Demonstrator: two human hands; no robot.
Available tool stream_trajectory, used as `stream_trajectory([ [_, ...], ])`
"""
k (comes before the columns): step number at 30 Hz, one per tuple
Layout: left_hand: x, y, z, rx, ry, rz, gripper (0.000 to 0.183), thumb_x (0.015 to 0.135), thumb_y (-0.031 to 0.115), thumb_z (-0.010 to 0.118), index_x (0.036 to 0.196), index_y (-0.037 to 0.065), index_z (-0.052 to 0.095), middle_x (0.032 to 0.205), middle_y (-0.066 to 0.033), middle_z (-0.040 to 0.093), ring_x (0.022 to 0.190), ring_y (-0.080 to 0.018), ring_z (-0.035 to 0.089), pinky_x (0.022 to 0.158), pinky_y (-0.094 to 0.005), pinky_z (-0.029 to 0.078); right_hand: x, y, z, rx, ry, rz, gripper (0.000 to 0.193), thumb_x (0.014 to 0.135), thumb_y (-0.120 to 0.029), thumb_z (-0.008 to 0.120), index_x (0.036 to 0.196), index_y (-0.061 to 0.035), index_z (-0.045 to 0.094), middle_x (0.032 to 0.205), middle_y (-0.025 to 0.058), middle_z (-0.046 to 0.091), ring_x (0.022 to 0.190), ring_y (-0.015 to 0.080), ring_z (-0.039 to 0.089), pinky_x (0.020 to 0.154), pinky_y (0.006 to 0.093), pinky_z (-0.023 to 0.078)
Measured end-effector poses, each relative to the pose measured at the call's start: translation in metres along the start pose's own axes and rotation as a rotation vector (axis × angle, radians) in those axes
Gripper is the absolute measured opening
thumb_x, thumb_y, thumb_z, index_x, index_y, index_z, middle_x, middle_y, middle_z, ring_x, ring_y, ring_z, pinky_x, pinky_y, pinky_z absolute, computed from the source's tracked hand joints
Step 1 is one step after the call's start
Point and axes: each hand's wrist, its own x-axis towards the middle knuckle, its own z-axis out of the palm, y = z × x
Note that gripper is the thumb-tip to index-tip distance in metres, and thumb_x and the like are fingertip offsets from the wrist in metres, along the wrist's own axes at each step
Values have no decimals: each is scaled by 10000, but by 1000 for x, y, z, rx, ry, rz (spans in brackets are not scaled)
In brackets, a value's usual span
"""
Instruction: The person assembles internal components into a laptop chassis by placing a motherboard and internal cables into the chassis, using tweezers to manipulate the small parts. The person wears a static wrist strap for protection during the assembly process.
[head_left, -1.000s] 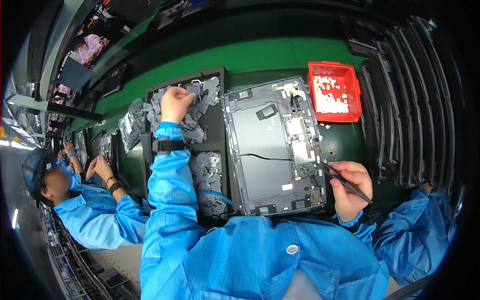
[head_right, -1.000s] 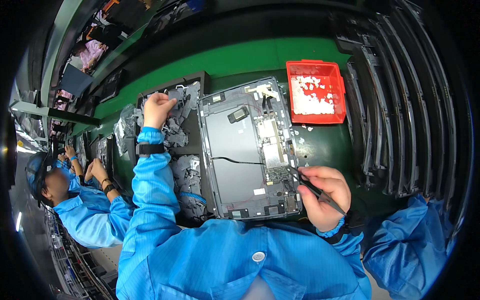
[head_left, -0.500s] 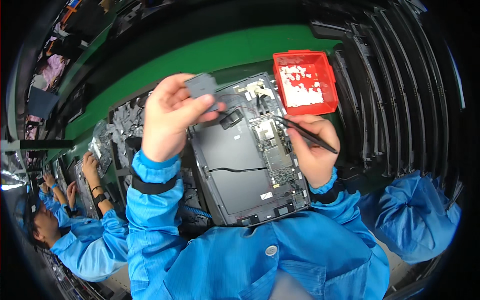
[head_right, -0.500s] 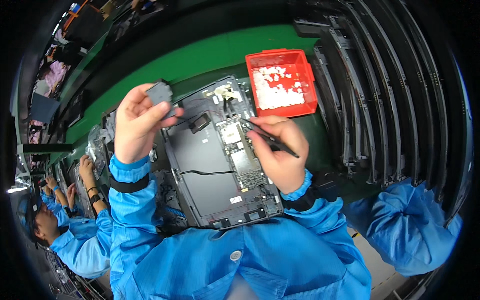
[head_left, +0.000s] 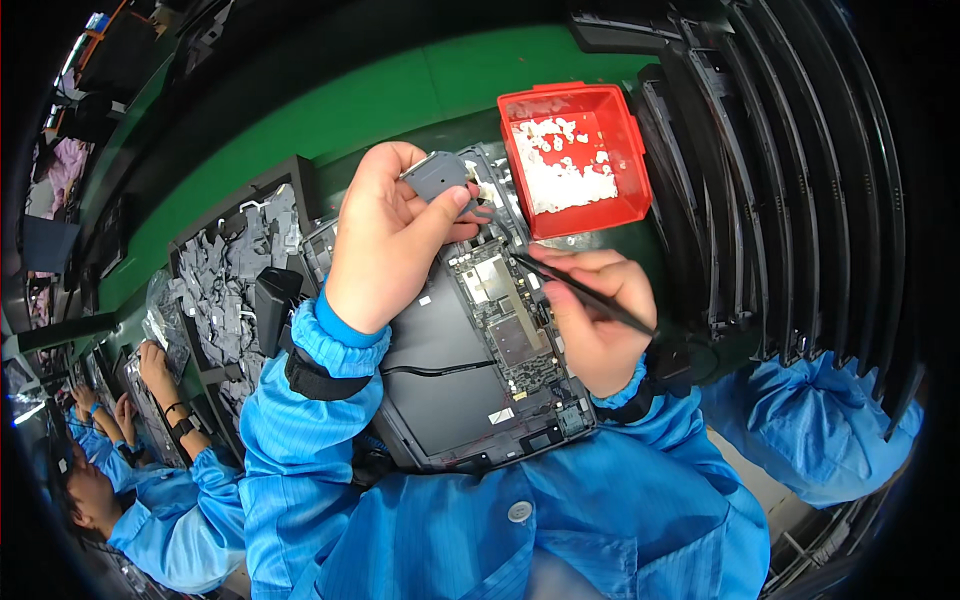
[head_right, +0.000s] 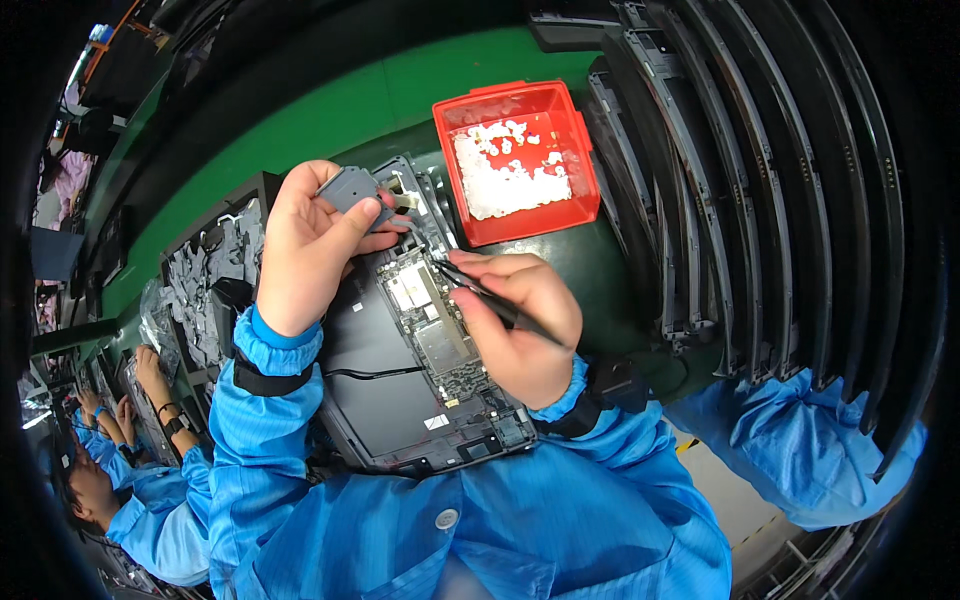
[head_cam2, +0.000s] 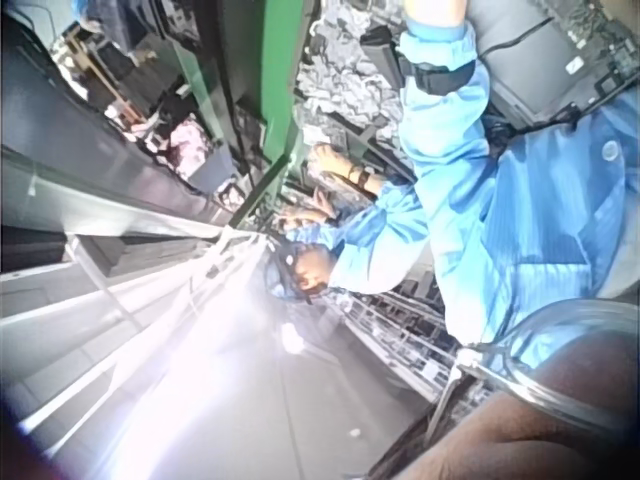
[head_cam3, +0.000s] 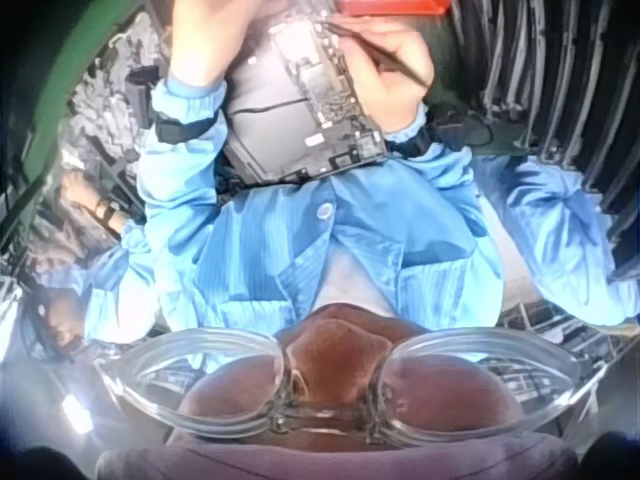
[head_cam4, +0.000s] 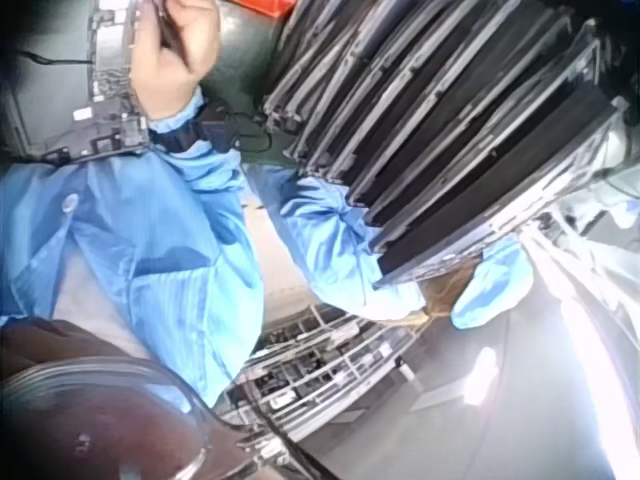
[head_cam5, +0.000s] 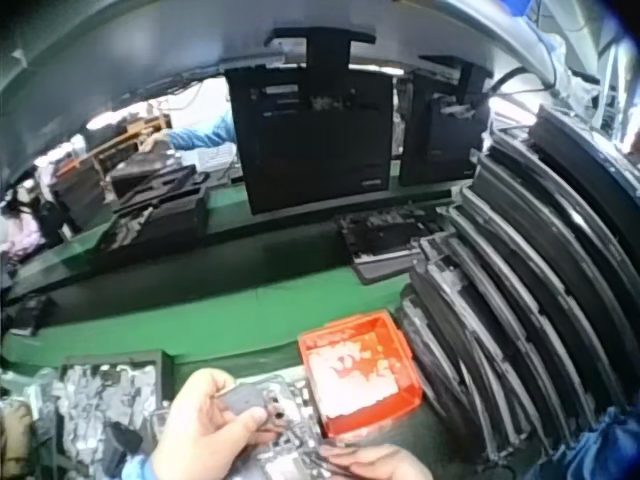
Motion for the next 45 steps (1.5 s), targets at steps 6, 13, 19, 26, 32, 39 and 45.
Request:
stream_trajectory([
  [6,-4,-1,3,7,-3,10,211,863,-15,513,1029,0,384,957,-126,581,846,-186,616,733,-290,539,3,-9,-1,681,273,519,148,828,70,547,953,57,470,960,197,594,907,247,619,809,332,534],
  [13,-4,-3,4,-35,2,26,210,848,-54,516,1003,-14,380,948,-141,588,851,-191,627,699,-260,544,2,-6,-1,646,253,516,144,819,87,548,939,56,474,965,202,597,909,243,621,798,314,534],
  [19,-6,-3,5,-13,-9,22,220,862,-9,525,1027,0,379,952,-124,583,823,-177,618,717,-284,541,5,-7,-1,611,231,560,139,817,95,547,925,56,469,955,200,604,902,243,623,792,310,533],
  [26,-6,-4,8,401,58,151,218,824,-28,591,964,11,427,892,-58,570,794,-75,578,627,-169,470,1,2,0,421,152,402,153,801,109,564,877,36,453,940,167,583,927,242,618,740,276,514],
  [32,-6,-4,7,473,76,147,222,819,-30,599,961,14,433,842,-31,554,763,-51,556,611,-163,457,2,-1,2,430,158,383,172,789,136,555,872,35,444,926,142,547,938,256,613,759,279,505],
  [39,-2,-11,7,453,105,218,252,791,-26,621,947,-2,426,759,-89,587,632,-62,563,475,-187,440,2,-1,1,422,152,391,172,789,135,553,874,36,443,920,149,557,936,251,612,785,293,500],
  [45,-4,-5,9,444,88,114,217,825,-21,595,969,4,435,862,-57,589,799,-78,584,649,-184,469,3,0,1,379,138,359,148,788,128,559,858,44,458,905,151,565,921,248,614,808,312,495],
])
